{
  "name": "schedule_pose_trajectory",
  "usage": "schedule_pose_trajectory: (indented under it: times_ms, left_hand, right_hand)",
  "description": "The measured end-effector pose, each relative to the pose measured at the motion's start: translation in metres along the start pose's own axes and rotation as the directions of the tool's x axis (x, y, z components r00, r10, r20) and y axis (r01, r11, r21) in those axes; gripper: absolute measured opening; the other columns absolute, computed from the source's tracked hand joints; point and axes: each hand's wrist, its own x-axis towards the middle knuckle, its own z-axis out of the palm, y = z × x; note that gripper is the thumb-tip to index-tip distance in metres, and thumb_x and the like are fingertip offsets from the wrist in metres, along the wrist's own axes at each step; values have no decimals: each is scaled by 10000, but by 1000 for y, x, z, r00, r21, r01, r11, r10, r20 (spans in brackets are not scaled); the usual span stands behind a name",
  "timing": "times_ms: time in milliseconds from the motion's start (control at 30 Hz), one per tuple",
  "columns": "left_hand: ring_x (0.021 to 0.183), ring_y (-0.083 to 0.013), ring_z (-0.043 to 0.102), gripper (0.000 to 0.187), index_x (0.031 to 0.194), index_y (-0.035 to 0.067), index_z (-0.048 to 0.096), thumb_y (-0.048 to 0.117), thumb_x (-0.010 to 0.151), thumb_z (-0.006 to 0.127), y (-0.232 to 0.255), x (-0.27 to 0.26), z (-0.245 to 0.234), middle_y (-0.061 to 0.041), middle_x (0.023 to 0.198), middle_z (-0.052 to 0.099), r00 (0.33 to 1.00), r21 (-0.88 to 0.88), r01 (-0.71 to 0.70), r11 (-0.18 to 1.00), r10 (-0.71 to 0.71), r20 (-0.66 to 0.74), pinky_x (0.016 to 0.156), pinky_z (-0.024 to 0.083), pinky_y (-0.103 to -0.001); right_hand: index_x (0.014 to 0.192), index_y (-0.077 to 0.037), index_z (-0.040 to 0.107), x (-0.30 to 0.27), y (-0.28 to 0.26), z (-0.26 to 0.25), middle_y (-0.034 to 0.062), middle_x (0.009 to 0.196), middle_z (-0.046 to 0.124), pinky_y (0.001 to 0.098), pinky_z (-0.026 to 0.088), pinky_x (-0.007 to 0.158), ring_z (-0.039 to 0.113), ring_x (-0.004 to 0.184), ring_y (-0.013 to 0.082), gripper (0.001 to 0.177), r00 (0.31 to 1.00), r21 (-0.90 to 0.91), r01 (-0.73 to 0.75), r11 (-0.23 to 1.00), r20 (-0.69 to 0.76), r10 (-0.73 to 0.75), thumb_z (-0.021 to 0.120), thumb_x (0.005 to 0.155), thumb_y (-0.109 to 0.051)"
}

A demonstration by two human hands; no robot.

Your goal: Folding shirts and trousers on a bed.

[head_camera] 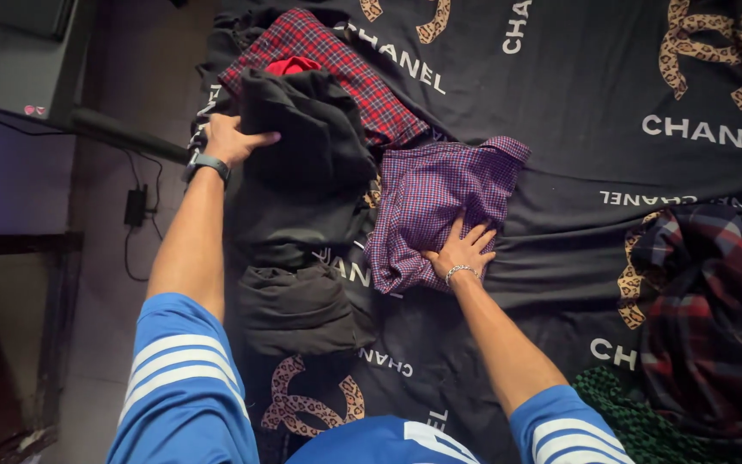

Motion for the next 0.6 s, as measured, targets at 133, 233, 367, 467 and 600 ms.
schedule_pose_trajectory:
  times_ms: [133,233,367,467,600]
  left_hand:
    - [1172,-367,578,760,1223,1,677,439,689,995,-22,-6,17,-276,1270,605,988,-102,-81,992,66,-137,1018,452,-423]
    - [1163,-289,615,971,1302,-19,450,468,645,974,-3,-29,31,-204,1252,631,983,-275,79,958,-121,-139,1000,480,-361]
    - [1152,-264,673,877,1333,-39,522,462,745,937,17,-49,37,-187,1243,679,980,-193,107,975,-136,-144,1046,510,-370]
    - [1176,-249,683,725,1337,-41,598,362,821,909,53,-75,37,-173,1261,684,960,-175,-171,970,123,-252,1079,518,-374]
    - [1182,-213,640,664,1402,-9,544,224,867,861,79,-113,34,-111,1283,666,917,-314,-345,884,246,-313,1035,489,-336]
  right_hand:
    - [1650,-225,-71,-1,-2,-4,337,1645,78,725,241,1135,29,1535,524,1365,1000,-13,-20,1000,-7,19,805,709,-683]
    - [1647,-220,-81,2,1,1,354,1641,66,725,242,1125,35,1519,537,1367,1000,-15,-8,1000,-1,8,798,715,-696]
    - [1642,-225,-51,4,0,5,341,1649,74,722,250,1125,35,1536,524,1340,1000,-26,1,1000,6,-1,798,718,-692]
    - [1652,-220,-65,5,2,3,339,1639,90,724,249,1127,43,1531,527,1355,1000,-39,1,999,7,-1,791,719,-700]
    - [1647,-214,-53,4,1,3,338,1647,86,719,255,1126,50,1531,519,1362,1000,-35,-5,999,-11,5,798,703,-704]
